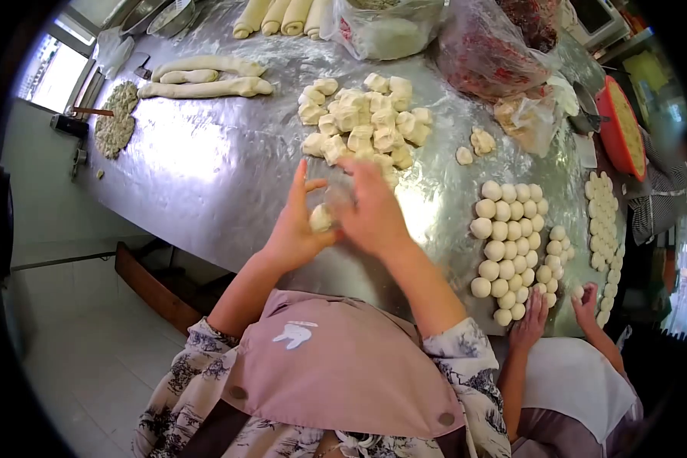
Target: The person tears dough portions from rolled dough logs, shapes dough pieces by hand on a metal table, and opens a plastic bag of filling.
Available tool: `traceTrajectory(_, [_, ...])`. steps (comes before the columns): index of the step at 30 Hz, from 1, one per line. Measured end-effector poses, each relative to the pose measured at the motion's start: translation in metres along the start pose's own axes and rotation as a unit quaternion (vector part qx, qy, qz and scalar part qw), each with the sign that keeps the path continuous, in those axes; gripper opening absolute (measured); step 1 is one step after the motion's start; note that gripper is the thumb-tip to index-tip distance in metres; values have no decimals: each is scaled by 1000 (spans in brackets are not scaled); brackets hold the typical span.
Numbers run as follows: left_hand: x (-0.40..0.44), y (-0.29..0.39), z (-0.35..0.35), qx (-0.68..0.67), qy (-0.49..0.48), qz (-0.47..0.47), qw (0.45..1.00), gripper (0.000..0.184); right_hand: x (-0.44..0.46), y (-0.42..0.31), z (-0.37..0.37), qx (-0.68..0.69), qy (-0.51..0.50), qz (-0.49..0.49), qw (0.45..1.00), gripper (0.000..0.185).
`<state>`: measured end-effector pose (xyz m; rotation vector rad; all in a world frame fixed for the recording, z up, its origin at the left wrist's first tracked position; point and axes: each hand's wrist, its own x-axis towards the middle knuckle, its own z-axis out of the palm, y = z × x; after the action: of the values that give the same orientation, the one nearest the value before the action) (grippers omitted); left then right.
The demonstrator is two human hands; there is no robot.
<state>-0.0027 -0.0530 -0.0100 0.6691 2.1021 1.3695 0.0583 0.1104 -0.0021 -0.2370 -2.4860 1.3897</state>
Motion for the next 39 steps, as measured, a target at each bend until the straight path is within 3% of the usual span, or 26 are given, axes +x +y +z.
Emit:
traceTrajectory(2, [0, -9, 7, -3, 8, 43, 999, 117, -20, -10, 16, 0, -81, 23, 996, 36])
traceTrajectory(4, [0, -3, 11, -41, -5, 55, 998, 115, -29, -3, 26, 7, -57, -3, 998, 31])
traceTrajectory(5, [-4, -5, 15, -39, 34, 89, 995, 99, -31, 0, 27, 11, -46, -17, 999, 28])
traceTrajectory(8, [-11, 6, 1, -54, -136, -85, 986, 71, -31, -4, 21, -21, 13, -46, 999, 23])
traceTrajectory(11, [-19, -8, 6, 29, -45, 5, 999, 46, -35, -9, 29, -20, 25, -95, 995, 23])
traceTrajectory(15, [-23, -2, -2, -6, -91, -11, 996, 31, -40, -8, 35, -21, 37, -111, 993, 27])
traceTrajectory(19, [-29, -6, -6, -18, -130, -32, 991, 18, -34, -19, 27, 21, -45, -102, 994, 32])
traceTrajectory(26, [-42, -28, -21, -66, -113, 50, 990, 15, -17, -31, 45, 48, -73, -38, 995, 24])
traceTrajectory(28, [-43, -28, -33, -29, -100, 14, 994, 20, -7, -32, 55, 45, -69, -26, 996, 24])
traceTrajectory(30, [-47, -20, -46, -32, -82, -29, 996, 20, 12, -15, 71, -15, -36, -83, 996, 25])
traceTrajectory(32, [-61, -6, -63, -31, -131, 40, 990, 17, 37, 11, 83, -95, 11, -145, 985, 27])
traceTrajectory(33, [-67, -4, -69, -31, -157, 72, 984, 15, 50, 14, 82, -112, -17, -66, 991, 31])
traceTrajectory(37, [-61, -38, -64, -65, 5, -27, 997, 24, 87, 1, 120, -89, -3, -105, 990, 42])
traceTrajectory(39, [-61, -53, -63, -105, 24, -84, 991, 34, 104, -13, 141, -12, -36, -36, 999, 45])
